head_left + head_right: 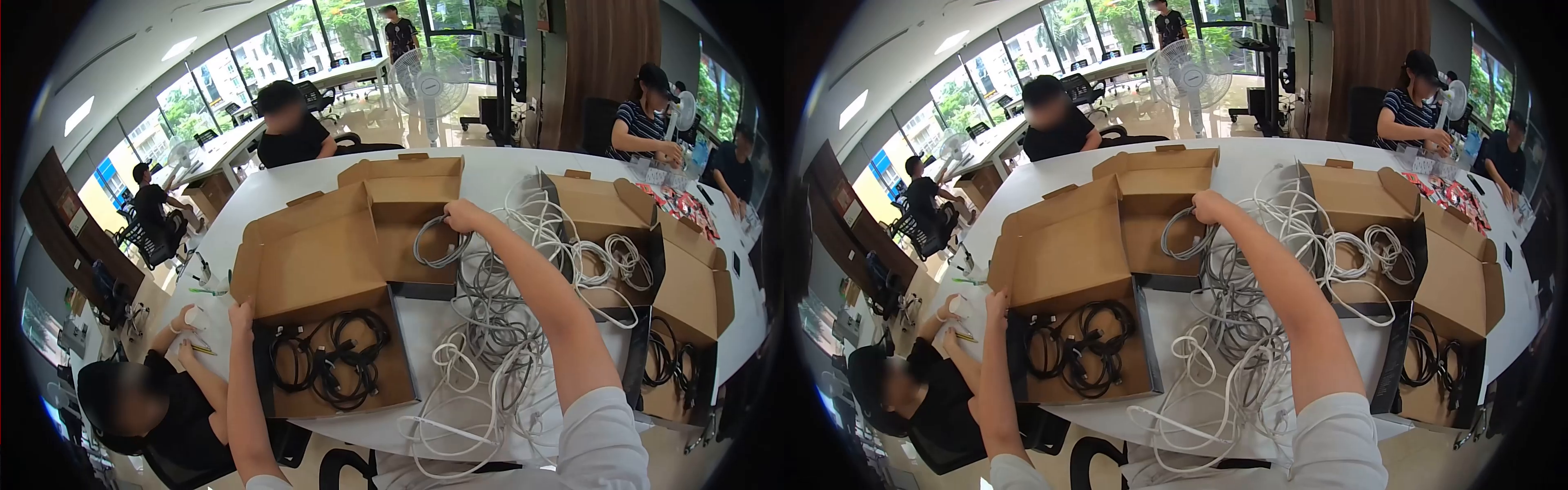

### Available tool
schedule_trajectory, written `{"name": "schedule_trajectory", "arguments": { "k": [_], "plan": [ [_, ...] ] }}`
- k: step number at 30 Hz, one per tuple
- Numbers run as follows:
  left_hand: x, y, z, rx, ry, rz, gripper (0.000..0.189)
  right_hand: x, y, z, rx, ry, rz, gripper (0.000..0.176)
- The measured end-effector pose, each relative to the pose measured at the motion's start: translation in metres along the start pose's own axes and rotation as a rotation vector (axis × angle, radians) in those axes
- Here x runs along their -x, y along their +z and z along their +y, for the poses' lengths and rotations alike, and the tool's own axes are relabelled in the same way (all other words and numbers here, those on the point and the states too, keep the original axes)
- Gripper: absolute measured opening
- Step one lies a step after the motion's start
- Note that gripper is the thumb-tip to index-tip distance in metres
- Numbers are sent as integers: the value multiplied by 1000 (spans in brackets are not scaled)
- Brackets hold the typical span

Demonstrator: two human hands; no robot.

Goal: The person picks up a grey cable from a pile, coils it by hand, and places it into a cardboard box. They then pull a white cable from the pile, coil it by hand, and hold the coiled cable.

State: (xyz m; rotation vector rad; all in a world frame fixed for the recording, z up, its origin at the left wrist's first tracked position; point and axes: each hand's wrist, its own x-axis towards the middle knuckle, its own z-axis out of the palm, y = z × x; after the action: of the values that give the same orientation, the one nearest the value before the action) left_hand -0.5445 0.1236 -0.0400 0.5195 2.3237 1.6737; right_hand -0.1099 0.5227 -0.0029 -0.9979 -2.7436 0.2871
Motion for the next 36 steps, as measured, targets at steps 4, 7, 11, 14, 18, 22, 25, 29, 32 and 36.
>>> {"name": "schedule_trajectory", "arguments": {
  "k": [4,7,11,14,18,22,25,29,32,36],
  "plan": [
    [17,2,20,-77,-33,-126,33,8,22,-40,315,141,170,20],
    [22,0,23,-103,20,-154,33,22,26,-75,600,107,465,19],
    [20,-5,16,-132,49,-189,33,-3,44,-70,522,33,568,15],
    [27,-3,21,-126,48,-191,36,-13,51,-52,275,143,423,18],
    [21,-1,11,-176,159,-114,40,5,30,-57,134,94,357,28],
    [85,11,50,-531,452,185,58,24,-9,-66,180,-95,214,37],
    [169,29,100,-432,643,21,61,66,-64,-74,131,-257,-60,36],
    [268,47,143,-405,838,-447,55,138,-126,-101,-49,-54,-567,51],
    [314,69,148,-292,868,-831,39,190,-124,-118,32,59,-565,62],
    [361,88,145,-196,844,-1113,31,229,-65,-100,42,-24,-304,51]
  ]
}}
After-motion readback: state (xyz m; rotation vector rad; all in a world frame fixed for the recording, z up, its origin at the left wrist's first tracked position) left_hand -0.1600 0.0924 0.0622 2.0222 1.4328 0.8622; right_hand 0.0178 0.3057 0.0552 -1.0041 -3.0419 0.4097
